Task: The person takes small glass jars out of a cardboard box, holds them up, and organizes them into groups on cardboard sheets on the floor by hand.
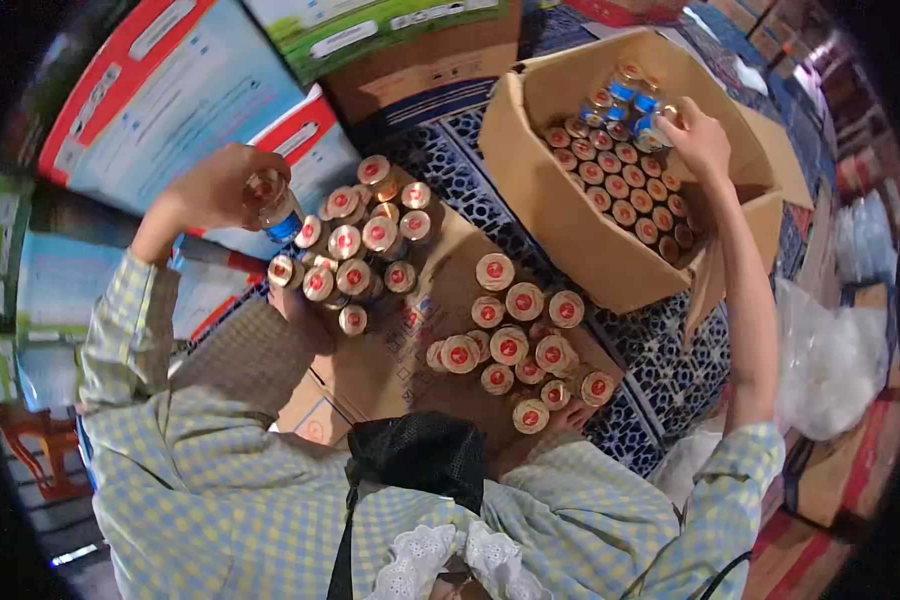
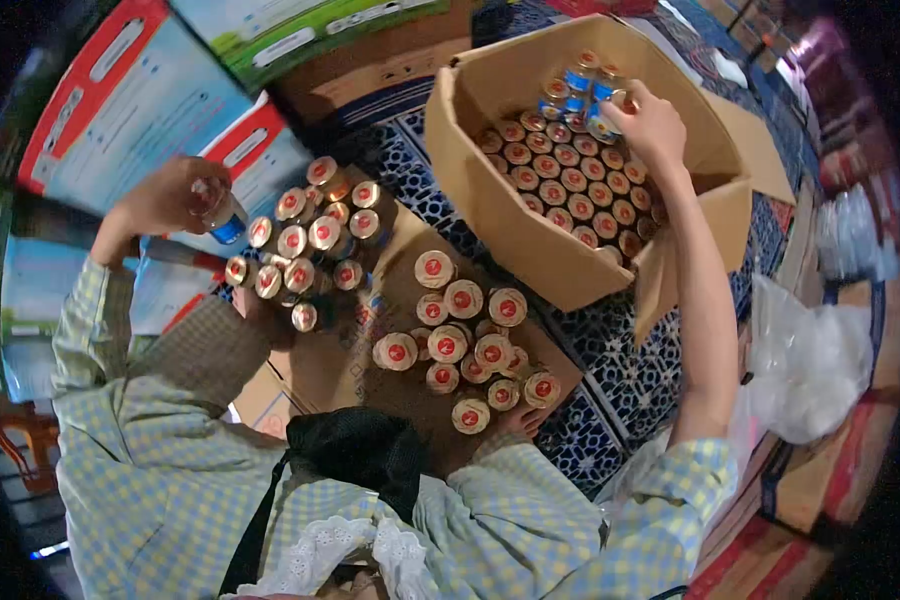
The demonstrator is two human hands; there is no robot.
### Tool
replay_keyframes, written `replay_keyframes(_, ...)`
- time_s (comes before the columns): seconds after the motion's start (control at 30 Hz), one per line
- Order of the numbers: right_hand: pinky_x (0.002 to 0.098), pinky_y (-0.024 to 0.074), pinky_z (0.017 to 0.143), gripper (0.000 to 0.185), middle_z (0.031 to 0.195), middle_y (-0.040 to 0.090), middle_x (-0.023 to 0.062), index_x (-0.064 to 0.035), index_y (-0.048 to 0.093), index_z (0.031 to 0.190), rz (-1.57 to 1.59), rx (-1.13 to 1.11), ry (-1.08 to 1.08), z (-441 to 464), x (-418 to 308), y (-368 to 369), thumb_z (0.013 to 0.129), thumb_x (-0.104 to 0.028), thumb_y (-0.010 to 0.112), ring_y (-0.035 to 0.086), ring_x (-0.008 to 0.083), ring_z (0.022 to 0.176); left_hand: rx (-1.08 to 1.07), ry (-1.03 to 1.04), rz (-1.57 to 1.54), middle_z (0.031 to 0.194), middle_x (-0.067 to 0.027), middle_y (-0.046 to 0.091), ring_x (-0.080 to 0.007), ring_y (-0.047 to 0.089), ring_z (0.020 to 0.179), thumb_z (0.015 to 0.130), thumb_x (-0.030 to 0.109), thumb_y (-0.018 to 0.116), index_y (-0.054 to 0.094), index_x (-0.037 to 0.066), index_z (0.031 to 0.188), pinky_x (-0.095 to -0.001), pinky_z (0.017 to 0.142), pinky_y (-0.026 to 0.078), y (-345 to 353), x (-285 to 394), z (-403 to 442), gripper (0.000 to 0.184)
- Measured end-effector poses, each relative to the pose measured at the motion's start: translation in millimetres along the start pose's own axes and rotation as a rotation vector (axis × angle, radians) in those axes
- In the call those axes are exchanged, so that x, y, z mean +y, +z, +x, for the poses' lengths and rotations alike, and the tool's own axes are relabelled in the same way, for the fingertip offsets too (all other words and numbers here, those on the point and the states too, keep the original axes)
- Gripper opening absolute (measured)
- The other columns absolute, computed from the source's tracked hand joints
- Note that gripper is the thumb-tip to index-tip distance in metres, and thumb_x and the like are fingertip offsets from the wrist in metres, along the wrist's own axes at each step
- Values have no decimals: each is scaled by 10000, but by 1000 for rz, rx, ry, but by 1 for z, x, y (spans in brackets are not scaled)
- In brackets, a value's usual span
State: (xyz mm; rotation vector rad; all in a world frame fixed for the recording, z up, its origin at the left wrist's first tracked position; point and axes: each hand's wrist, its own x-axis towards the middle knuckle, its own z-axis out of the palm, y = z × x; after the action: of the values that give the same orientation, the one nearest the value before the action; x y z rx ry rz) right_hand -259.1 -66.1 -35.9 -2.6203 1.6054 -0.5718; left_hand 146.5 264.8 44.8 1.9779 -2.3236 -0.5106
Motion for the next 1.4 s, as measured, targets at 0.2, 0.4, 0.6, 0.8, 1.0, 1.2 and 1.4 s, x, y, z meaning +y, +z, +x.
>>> replay_keyframes(0.2,298,442,604,333,714,604,69,-110,619,892,370,210,-99,-33,-75,-25,741,-406,599,583,172,665,-119,-107,28,726,-152,595,-293,584,691,493,102,694,597,22,851,-355,595,465,30,-27,-16,379)
replay_keyframes(0.4,228,406,548,200,625,531,31,-97,621,866,762,-34,-262,-65,-154,-44,791,-281,601,491,91,571,-95,-98,79,656,-111,584,-265,580,614,536,130,668,583,20,818,-331,551,446,41,-48,-27,314)
replay_keyframes(0.6,250,430,529,293,616,575,60,-77,602,886,688,-92,-503,-80,-225,-28,757,-339,625,537,134,539,-115,-184,137,630,-105,578,-268,576,600,534,143,675,578,38,739,-344,529,438,46,-48,-43,250)
replay_keyframes(0.8,305,464,539,386,668,614,108,-107,586,967,355,-67,-718,-101,-290,5,694,-370,656,615,235,605,-162,-162,191,680,-173,590,-344,590,722,479,153,717,595,18,763,-416,574,477,68,-52,-47,338)
replay_keyframes(1.0,350,471,603,429,698,619,116,-91,596,935,339,-355,-710,-116,-332,30,676,-430,637,612,265,652,-131,-159,241,688,-162,592,-340,593,740,470,160,724,589,33,785,-426,590,483,86,-60,-52,365)
replay_keyframes(1.2,366,469,606,413,704,621,116,-79,611,870,512,-483,-644,-103,-337,64,678,-444,626,608,286,660,-92,-183,243,697,-146,601,-339,595,734,467,179,737,588,64,824,-420,590,485,90,-56,-55,403)
replay_keyframes(1.4,364,474,589,387,671,611,126,-90,605,855,381,-328,-709,-109,-342,78,668,-427,639,602,300,630,-70,-228,187,719,-146,607,-329,598,746,463,211,754,585,79,869,-417,592,483,95,-61,-57,459)
